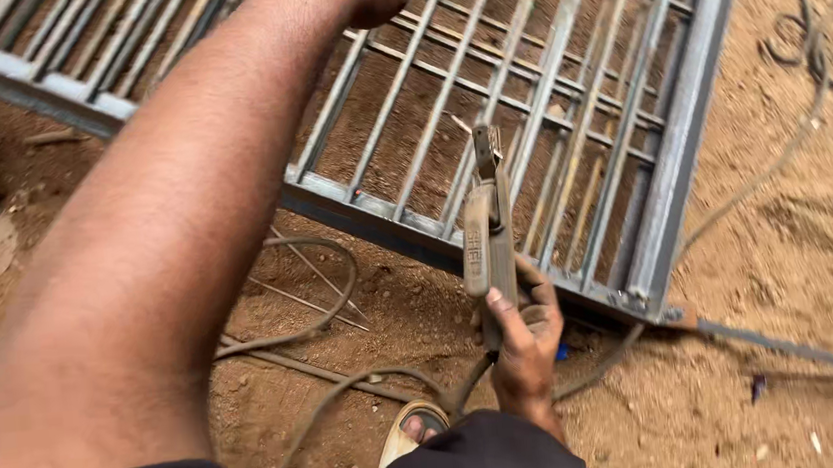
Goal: The person welds metal bars into a rectangular gate frame on the ground using a welding electrode holder.
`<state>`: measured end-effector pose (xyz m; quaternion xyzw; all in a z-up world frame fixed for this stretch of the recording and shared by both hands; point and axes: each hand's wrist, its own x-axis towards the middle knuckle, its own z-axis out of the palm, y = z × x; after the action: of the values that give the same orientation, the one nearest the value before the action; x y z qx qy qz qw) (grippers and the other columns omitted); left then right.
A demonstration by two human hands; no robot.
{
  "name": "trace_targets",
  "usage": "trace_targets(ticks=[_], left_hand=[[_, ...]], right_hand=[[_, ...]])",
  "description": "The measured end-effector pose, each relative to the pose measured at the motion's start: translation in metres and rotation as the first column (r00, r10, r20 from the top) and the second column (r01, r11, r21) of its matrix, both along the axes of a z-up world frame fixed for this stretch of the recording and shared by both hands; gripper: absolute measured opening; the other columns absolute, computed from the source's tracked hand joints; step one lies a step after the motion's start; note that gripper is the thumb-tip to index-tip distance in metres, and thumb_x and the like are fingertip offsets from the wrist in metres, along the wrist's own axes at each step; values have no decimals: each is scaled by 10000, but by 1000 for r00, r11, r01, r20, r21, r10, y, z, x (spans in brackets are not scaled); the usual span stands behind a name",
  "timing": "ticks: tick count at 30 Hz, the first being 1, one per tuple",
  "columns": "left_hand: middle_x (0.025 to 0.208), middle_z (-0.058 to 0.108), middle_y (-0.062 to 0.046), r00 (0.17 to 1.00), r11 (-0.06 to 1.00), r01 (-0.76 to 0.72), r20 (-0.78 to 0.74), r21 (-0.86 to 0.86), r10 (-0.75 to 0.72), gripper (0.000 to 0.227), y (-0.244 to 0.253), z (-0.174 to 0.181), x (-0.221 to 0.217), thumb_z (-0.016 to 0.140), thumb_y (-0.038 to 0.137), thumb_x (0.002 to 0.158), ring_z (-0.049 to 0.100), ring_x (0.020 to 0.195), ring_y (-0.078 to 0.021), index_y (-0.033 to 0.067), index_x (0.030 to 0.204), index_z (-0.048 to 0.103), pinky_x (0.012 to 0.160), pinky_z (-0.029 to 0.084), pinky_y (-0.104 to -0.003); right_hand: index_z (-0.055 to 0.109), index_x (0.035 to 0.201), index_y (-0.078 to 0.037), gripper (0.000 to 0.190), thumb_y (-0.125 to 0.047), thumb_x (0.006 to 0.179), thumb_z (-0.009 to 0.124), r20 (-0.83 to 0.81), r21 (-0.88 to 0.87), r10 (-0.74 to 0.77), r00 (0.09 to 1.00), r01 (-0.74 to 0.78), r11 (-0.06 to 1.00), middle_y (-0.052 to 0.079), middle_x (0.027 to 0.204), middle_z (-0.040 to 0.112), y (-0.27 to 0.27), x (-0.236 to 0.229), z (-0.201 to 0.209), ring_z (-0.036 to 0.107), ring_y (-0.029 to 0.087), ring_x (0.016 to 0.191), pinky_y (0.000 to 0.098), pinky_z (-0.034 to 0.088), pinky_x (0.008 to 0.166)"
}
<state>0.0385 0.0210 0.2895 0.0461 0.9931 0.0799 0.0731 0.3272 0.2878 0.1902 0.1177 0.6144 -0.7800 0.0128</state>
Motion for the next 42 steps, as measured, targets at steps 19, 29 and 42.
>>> trace_targets(ticks=[19, 29, 42], left_hand=[[988, 754, -163, 960, 930, 263, 170, -256, -224, 484, -149, -80, -60, 591, 514, 1038, 731, 909, -248, 44, 1061, 705, 1038, 503, -527], [1136, 729, -196, 906, 912, 406, 154, -54, -394, 184, -145, -167, -70, 597, 198, 1002, 650, 1162, -300, 70, 1060, 716, 1122, 415, -539], [1292, 692, -198, 928, 933, 360, 91, 32, -361, 316, -157, -205, -73, 486, 201, 1059, 617, 1250, -351, 86, 1315, 631, 1147, 353, -631]], right_hand=[[561, 1381, 31, 481, -2, 911, 653, -352, 570, -71, 933, 273, 775, 211, 1225, 662, -117, -45, 122, 702, 194, 886, 266, 626, 697], [653, 1198, 9, 324, -66, 900, 755, -304, 947, 335, 892, 244, 208, 227, 1282, 708, -208, -35, 145, 750, 305, 1111, 377, 659, 908], [655, 1225, 12, 258, -82, 996, 730, -385, 916, 140, 912, 359, 178, 200, 1266, 705, -219, -4, 168, 747, 258, 1067, 300, 657, 880]])
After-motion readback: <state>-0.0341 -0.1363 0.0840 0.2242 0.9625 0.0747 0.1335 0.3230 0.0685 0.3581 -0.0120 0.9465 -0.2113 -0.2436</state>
